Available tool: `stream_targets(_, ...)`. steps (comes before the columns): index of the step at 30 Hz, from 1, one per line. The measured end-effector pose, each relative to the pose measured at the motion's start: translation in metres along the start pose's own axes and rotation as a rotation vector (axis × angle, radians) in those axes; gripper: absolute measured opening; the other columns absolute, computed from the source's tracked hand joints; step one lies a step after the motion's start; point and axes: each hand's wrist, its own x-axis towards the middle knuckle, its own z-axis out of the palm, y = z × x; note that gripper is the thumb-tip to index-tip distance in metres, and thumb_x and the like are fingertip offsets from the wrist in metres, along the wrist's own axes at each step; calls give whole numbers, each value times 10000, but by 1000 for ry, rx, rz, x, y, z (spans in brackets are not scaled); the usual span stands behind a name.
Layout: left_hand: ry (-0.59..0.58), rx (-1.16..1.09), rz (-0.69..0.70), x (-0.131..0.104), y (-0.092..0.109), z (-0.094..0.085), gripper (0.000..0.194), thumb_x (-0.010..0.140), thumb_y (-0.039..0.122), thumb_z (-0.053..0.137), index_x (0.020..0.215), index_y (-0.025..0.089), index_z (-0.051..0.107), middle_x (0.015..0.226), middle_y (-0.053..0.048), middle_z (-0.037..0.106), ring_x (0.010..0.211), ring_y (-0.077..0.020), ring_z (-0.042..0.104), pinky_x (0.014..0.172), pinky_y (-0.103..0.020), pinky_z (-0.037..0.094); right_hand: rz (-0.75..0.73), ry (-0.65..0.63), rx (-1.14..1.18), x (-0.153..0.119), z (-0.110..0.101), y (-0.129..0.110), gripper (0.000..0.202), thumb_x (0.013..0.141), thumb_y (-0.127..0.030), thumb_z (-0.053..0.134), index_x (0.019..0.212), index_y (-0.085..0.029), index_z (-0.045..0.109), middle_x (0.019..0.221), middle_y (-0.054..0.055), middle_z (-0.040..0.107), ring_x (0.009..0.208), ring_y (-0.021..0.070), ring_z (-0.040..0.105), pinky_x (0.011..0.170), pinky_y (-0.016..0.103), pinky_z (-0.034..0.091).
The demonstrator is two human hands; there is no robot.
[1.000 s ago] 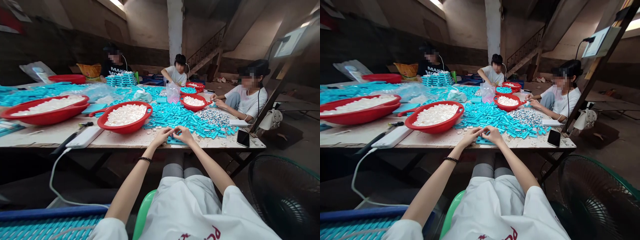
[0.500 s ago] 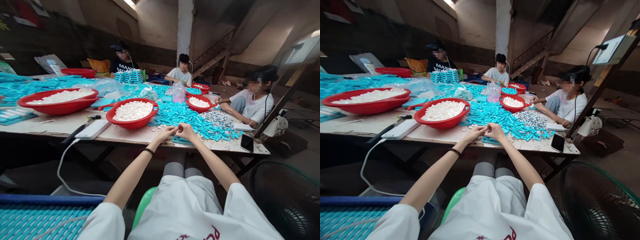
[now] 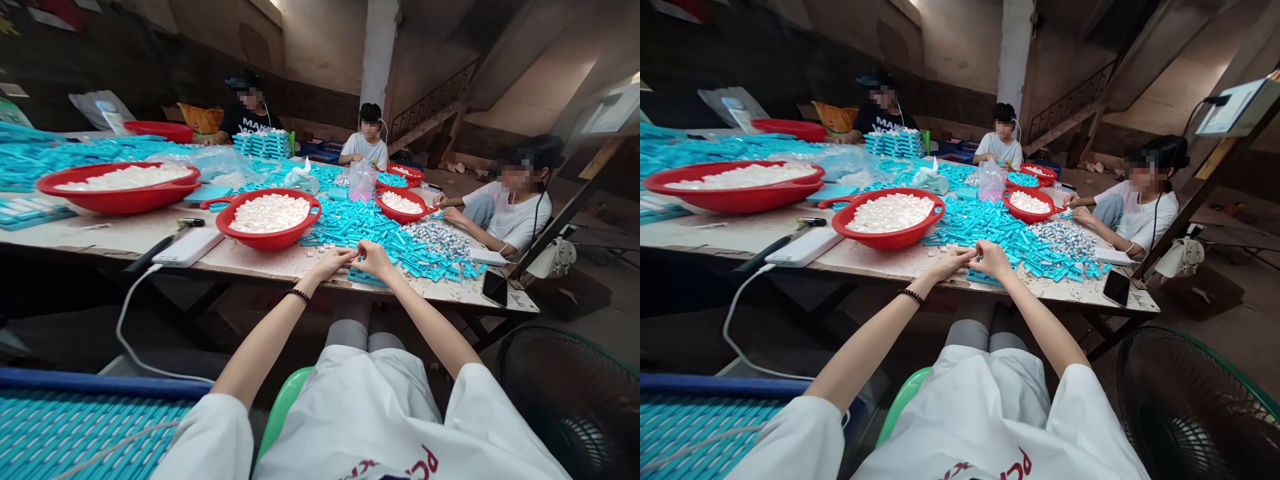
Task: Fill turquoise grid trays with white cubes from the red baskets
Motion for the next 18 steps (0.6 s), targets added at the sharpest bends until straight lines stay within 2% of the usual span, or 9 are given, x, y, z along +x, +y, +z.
stream_targets(5,-32,-12,-1,1,-3,0,431,722,579,783,716,157,694,652,-9,579,639,-155,588,592,-258,478,17,39,59,-7,4,4,72,735,-191,618,758,-202,550,682,-20,574,645,140,530,632,242,394)
stream_targets(11,4,-25,-16,1,-4,-1,409,694,560,812,689,164,707,667,-23,612,676,-182,621,628,-290,509,-9,-3,100,-3,4,11,121,696,-195,632,734,-209,518,657,-39,567,598,124,517,604,233,387)
stream_targets(18,16,-45,-9,-2,0,3,454,664,598,816,775,162,748,711,-32,658,726,-193,641,659,-294,521,9,107,55,-7,12,9,138,695,-197,621,739,-217,492,675,-24,576,625,139,539,613,241,396)
